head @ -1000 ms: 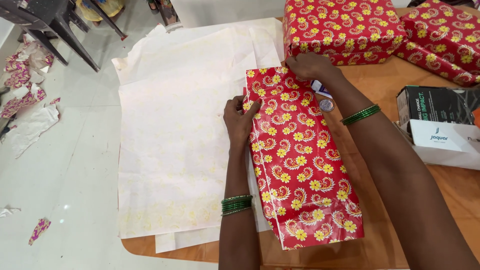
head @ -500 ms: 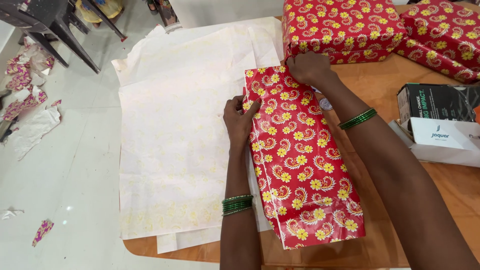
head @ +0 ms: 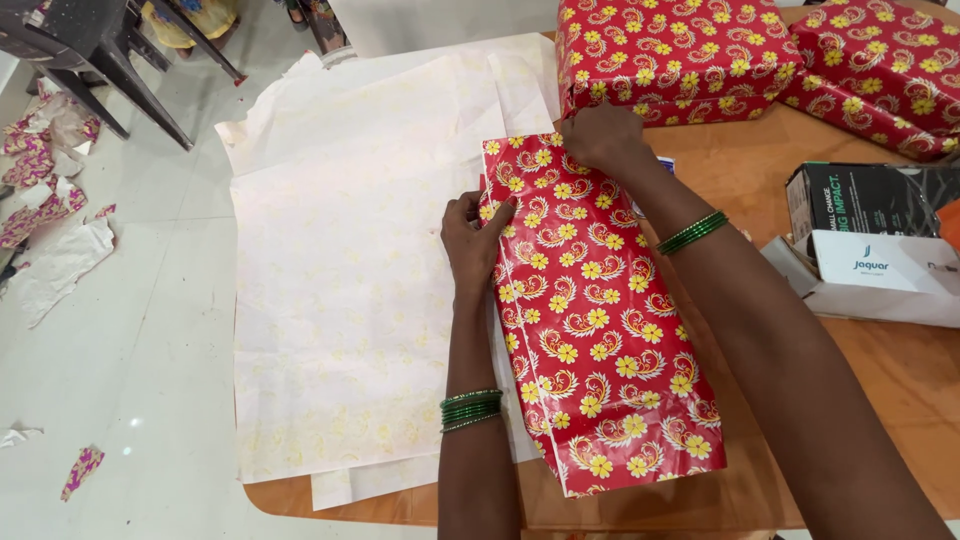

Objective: The person wraps a rectangular orange box with red floral wrapping paper on a wooden table. They fold the paper around the box, smooth the edges, and secure the folds with adhesive tape. The wrapped box is then placed aside with other wrapped gifts.

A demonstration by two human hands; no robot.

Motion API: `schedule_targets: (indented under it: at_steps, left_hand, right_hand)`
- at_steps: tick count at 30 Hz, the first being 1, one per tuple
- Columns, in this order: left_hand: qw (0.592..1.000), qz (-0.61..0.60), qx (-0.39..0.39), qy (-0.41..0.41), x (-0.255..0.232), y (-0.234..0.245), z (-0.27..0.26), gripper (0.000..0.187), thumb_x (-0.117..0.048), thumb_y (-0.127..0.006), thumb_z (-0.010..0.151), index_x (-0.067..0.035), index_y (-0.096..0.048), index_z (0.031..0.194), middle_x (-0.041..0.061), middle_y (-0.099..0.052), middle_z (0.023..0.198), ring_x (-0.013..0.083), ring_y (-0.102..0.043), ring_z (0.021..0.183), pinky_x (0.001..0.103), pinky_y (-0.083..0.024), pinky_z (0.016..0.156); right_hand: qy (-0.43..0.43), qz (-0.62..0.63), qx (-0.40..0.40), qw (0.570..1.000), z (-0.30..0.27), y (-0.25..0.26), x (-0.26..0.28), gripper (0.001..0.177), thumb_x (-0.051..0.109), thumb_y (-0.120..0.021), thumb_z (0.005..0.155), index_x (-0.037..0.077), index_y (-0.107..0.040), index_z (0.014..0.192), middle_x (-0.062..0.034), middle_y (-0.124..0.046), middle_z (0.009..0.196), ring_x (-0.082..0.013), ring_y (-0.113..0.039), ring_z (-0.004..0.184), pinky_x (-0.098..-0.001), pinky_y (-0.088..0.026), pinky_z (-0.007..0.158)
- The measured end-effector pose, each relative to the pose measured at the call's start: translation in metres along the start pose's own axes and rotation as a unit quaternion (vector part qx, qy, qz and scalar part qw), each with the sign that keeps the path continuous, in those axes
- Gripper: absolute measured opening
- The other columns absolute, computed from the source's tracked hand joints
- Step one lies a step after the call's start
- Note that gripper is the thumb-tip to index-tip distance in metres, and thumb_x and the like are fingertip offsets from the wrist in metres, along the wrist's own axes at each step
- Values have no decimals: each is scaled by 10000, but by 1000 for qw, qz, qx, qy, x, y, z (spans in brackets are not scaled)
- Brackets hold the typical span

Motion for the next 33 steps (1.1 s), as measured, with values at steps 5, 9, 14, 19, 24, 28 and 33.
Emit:
schedule_targets:
  at_steps: [5, 9, 14, 19, 24, 28, 33]
  left_hand:
    - [1000, -5, 3, 5, -5, 0, -1, 462, -283, -857, 780, 21, -732, 1104, 86, -683, 1003, 173, -681, 860, 334, -558, 803]
    - [1000, -6, -5, 6, -6, 2, -3, 484, -300, -868, 781, 17, -724, 1117, 92, -712, 1006, 170, -687, 859, 329, -556, 796]
    - [997, 16, -62, -51, -15, 6, -10, 528, -324, -910, 746, 22, -704, 1088, 115, -717, 1002, 181, -673, 888, 337, -549, 789]
    - [992, 61, -101, -40, -21, 8, -17, 542, -369, -937, 700, 27, -704, 987, 119, -715, 944, 188, -672, 827, 333, -562, 728]
    - [996, 35, -87, -14, -17, 6, -17, 548, -383, -927, 701, 31, -712, 989, 96, -739, 903, 170, -693, 795, 311, -569, 724]
    - [1000, 19, -16, 13, -9, 3, -10, 570, -421, -876, 743, 36, -737, 1053, 120, -764, 915, 198, -695, 821, 325, -558, 757]
    - [993, 116, -17, 27, 0, 4, -4, 631, -467, -857, 750, 14, -724, 1137, 208, -560, 1155, 282, -554, 1072, 406, -489, 909]
  right_hand:
    - [20, 129, -61, 990, -17, 3, -8, 460, 434, -319, 1107, 63, -529, 1281, -240, -697, 1113, -435, -671, 1043, -587, -499, 922]
    - [88, 220, -242, 941, -48, -1, -35, 377, 392, -504, 1097, 35, -498, 1217, -252, -594, 1119, -405, -651, 908, -526, -517, 775]
    - [-35, 413, -80, 907, -55, -36, -72, 405, 409, -571, 1048, 11, -631, 1098, -145, -685, 992, -214, -657, 902, -396, -494, 815]
    - [-29, 591, -118, 797, -72, -55, -74, 324, 296, -675, 929, 27, -631, 1104, -97, -696, 1057, -154, -665, 933, -322, -533, 823]
    - [-25, 562, -111, 819, -74, -64, -70, 345, 296, -666, 940, 23, -662, 1151, -90, -719, 1092, -147, -687, 954, -307, -532, 843]
    - [8, 570, -98, 816, -76, -68, -66, 352, 304, -655, 959, 3, -683, 1141, -93, -730, 1036, -147, -686, 905, -306, -530, 818]
    - [18, 564, -62, 823, -74, -65, -59, 366, 339, -633, 993, -9, -720, 1068, -78, -744, 916, -135, -684, 793, -309, -533, 730]
Point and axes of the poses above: each hand's wrist, its own z-axis towards the middle knuckle, its own y-axis out of the back of the hand, x = y × z, the point moved 5 cm from there along z, towards the middle knuckle
